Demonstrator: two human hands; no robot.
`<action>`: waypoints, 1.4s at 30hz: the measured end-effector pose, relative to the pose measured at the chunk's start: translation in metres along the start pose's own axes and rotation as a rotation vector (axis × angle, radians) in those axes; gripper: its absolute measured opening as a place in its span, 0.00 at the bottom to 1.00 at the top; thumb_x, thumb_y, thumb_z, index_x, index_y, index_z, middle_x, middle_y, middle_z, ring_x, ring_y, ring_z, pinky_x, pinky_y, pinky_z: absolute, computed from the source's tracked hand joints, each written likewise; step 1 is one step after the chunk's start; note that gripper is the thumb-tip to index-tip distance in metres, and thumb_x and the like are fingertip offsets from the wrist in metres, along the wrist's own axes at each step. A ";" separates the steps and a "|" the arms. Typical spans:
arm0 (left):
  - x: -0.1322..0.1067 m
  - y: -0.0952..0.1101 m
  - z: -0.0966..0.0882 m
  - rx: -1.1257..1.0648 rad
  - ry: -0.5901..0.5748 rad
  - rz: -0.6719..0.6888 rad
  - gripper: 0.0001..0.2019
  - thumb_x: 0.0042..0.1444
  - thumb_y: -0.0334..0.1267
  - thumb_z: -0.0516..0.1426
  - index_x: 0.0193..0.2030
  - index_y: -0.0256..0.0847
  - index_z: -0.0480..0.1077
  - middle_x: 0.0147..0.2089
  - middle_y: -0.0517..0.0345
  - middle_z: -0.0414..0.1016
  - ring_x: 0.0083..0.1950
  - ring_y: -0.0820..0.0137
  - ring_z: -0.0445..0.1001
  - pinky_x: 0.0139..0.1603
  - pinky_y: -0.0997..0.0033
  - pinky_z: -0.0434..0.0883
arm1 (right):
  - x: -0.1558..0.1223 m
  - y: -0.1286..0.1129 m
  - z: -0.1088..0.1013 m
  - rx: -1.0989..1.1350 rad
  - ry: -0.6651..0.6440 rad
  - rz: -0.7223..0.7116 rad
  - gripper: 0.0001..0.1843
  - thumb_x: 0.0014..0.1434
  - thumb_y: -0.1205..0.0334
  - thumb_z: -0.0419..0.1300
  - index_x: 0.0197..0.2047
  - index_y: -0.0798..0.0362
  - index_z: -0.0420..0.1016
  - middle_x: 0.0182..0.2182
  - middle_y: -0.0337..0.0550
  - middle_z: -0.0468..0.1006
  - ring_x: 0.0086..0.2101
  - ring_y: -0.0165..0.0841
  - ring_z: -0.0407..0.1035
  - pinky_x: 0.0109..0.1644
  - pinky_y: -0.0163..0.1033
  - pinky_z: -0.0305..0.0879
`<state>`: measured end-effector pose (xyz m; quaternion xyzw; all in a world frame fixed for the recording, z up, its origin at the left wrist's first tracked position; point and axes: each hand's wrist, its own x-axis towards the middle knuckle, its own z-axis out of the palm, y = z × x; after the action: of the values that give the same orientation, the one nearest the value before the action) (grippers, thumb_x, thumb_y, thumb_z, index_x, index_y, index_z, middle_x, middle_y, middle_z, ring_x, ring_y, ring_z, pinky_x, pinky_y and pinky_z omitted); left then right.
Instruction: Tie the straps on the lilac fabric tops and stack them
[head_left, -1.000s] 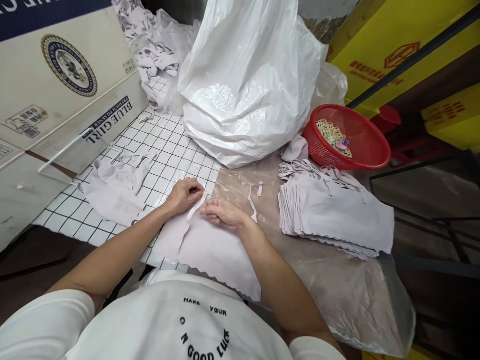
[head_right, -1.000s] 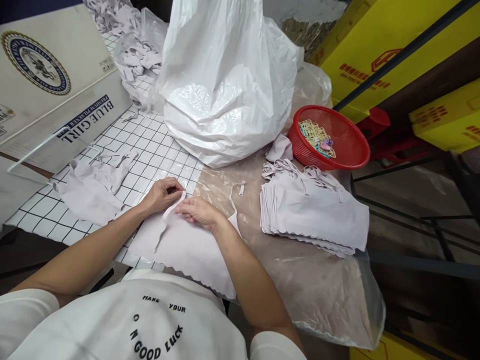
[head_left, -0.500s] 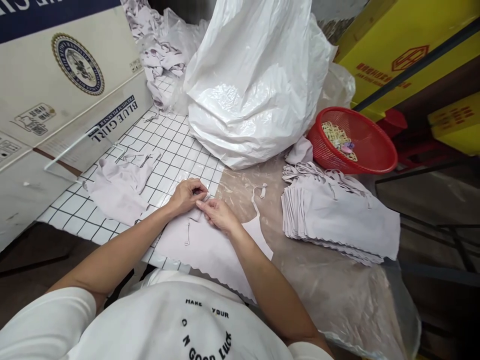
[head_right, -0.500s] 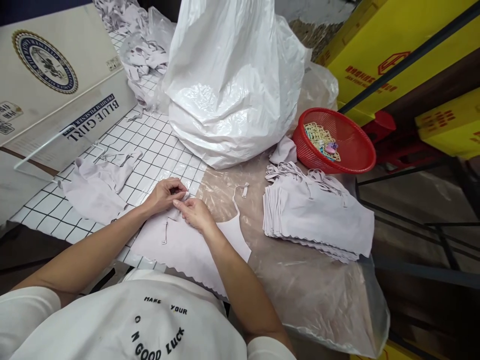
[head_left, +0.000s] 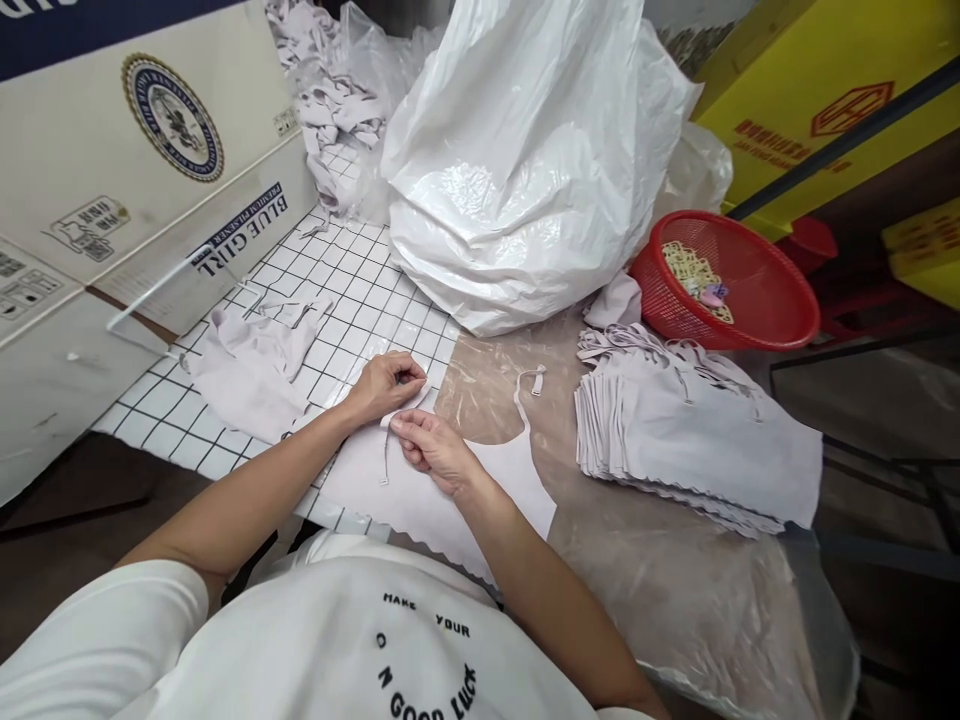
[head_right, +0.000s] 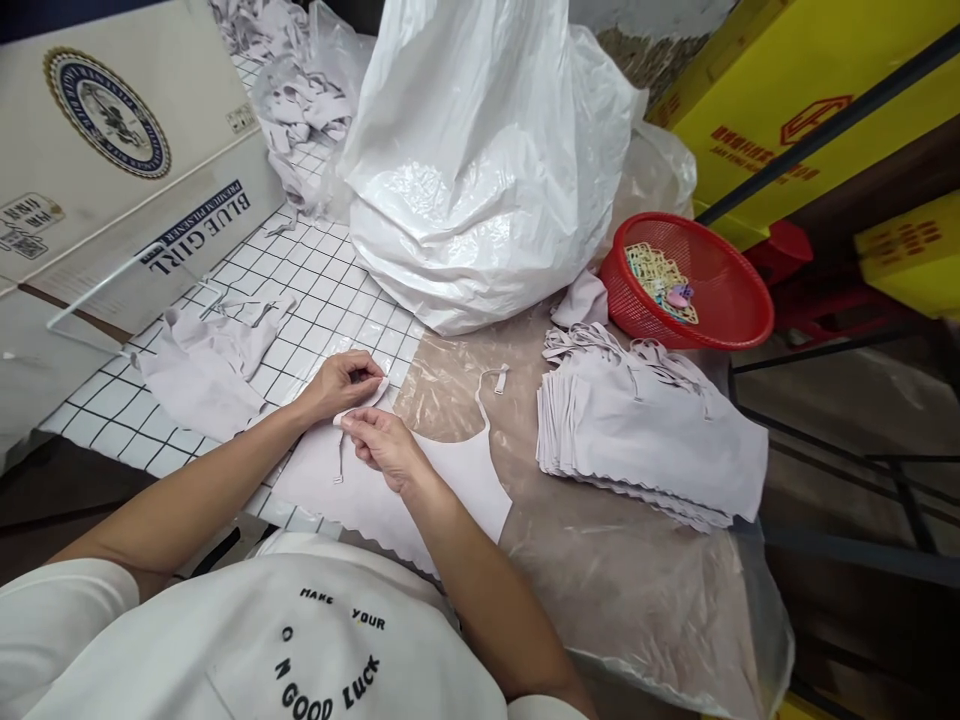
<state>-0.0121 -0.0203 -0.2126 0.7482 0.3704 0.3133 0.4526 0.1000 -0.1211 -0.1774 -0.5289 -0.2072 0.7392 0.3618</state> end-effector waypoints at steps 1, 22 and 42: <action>0.000 -0.001 0.000 0.003 -0.003 0.003 0.04 0.51 0.32 0.58 0.27 0.39 0.73 0.29 0.59 0.74 0.32 0.71 0.70 0.35 0.72 0.68 | 0.000 0.000 0.000 0.039 -0.019 0.014 0.25 0.39 0.47 0.73 0.33 0.53 0.69 0.19 0.26 0.62 0.17 0.18 0.50 0.19 0.28 0.34; -0.001 0.009 -0.002 -0.038 0.038 -0.084 0.05 0.53 0.38 0.57 0.31 0.40 0.73 0.31 0.58 0.72 0.32 0.71 0.69 0.35 0.69 0.67 | -0.052 -0.005 -0.026 -0.477 -0.255 -0.371 0.22 0.60 0.41 0.59 0.36 0.53 0.81 0.29 0.40 0.70 0.30 0.29 0.61 0.35 0.36 0.59; -0.016 0.065 0.002 -0.261 -0.197 -0.256 0.16 0.56 0.51 0.60 0.31 0.39 0.74 0.32 0.55 0.77 0.33 0.69 0.72 0.35 0.69 0.67 | -0.017 -0.025 -0.060 -0.271 0.143 -0.635 0.19 0.52 0.45 0.68 0.35 0.53 0.75 0.31 0.39 0.75 0.33 0.31 0.68 0.40 0.37 0.66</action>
<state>-0.0014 -0.0548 -0.1558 0.6569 0.3728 0.2238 0.6160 0.1673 -0.1220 -0.1706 -0.5317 -0.4319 0.5165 0.5138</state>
